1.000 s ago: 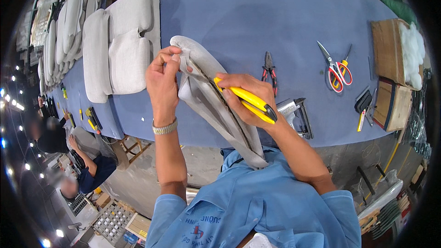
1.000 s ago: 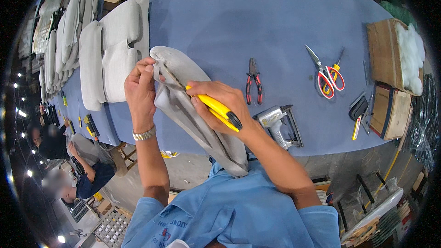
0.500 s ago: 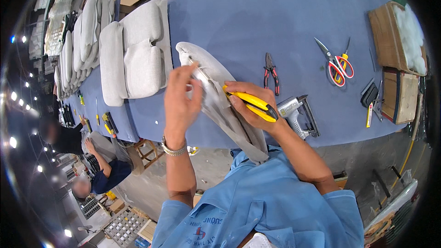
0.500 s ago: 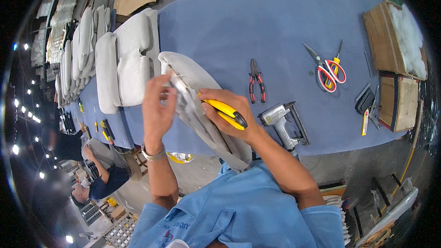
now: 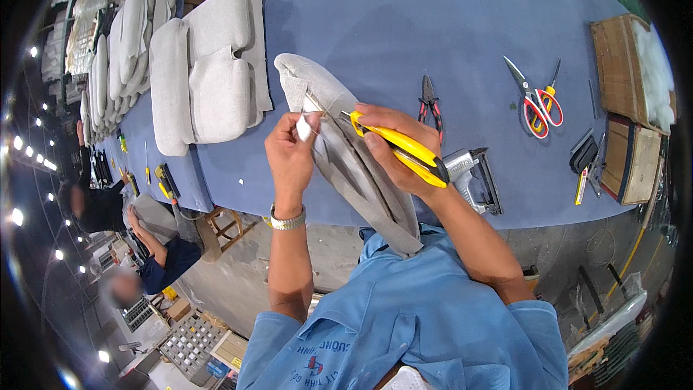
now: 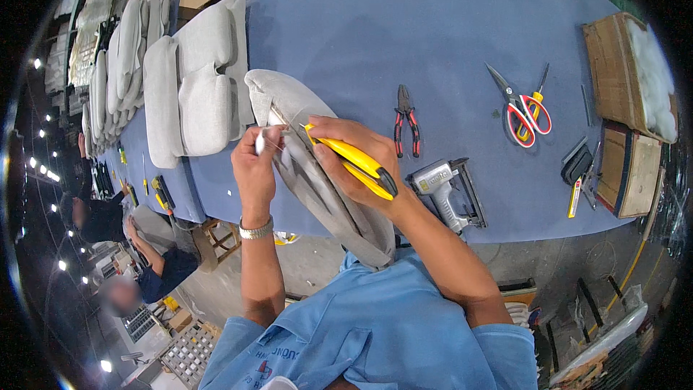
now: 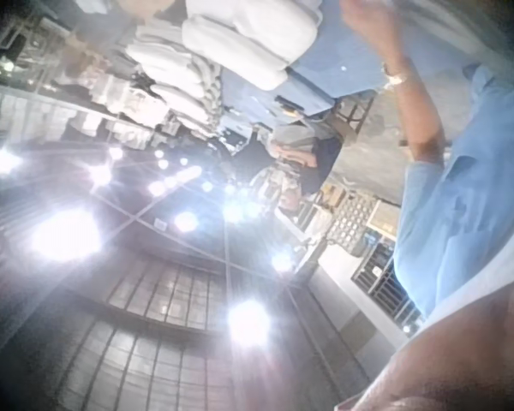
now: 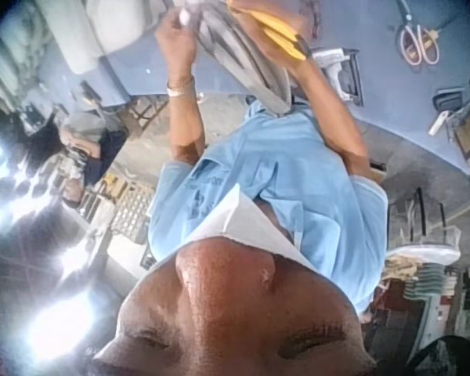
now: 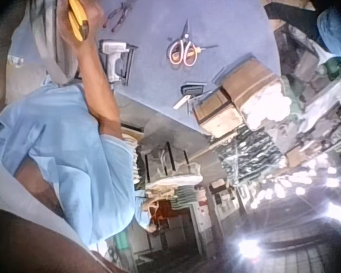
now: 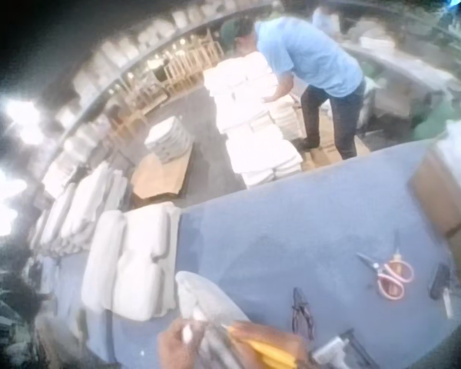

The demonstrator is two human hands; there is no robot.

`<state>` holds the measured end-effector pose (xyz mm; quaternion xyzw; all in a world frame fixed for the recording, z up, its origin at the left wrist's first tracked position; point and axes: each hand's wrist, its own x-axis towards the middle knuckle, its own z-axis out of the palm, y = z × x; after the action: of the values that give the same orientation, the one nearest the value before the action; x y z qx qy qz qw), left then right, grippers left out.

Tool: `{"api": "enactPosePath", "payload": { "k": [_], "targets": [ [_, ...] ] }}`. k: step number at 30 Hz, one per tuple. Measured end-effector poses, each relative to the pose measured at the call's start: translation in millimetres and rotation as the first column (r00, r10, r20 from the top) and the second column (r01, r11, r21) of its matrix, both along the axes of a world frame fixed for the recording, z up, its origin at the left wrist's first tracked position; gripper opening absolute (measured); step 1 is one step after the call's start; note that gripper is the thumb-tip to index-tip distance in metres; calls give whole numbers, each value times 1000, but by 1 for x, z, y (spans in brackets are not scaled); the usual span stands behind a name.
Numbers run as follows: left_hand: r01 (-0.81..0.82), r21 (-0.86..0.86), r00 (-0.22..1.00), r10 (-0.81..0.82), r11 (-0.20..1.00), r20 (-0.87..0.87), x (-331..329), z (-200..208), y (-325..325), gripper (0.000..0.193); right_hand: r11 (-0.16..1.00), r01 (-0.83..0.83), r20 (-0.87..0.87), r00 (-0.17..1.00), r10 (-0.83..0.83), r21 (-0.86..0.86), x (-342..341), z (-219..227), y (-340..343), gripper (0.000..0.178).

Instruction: The person staples fabric to foam cushions, trims excess fabric with a utility knife and scissors, and stacks finished cushions on the table. They handle foam cushions, fabric, a staple gun, a utility knife, and scissors.

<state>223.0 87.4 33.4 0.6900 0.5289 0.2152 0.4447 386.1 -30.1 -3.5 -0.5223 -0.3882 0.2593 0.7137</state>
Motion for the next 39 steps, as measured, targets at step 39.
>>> {"api": "enactPosePath", "payload": {
  "k": [39],
  "targets": [
    [112,-310,973,-41,944,226,18,2,28,33,992,-51,150,986,68,-114,-15,6,-24,21]
  ]
}}
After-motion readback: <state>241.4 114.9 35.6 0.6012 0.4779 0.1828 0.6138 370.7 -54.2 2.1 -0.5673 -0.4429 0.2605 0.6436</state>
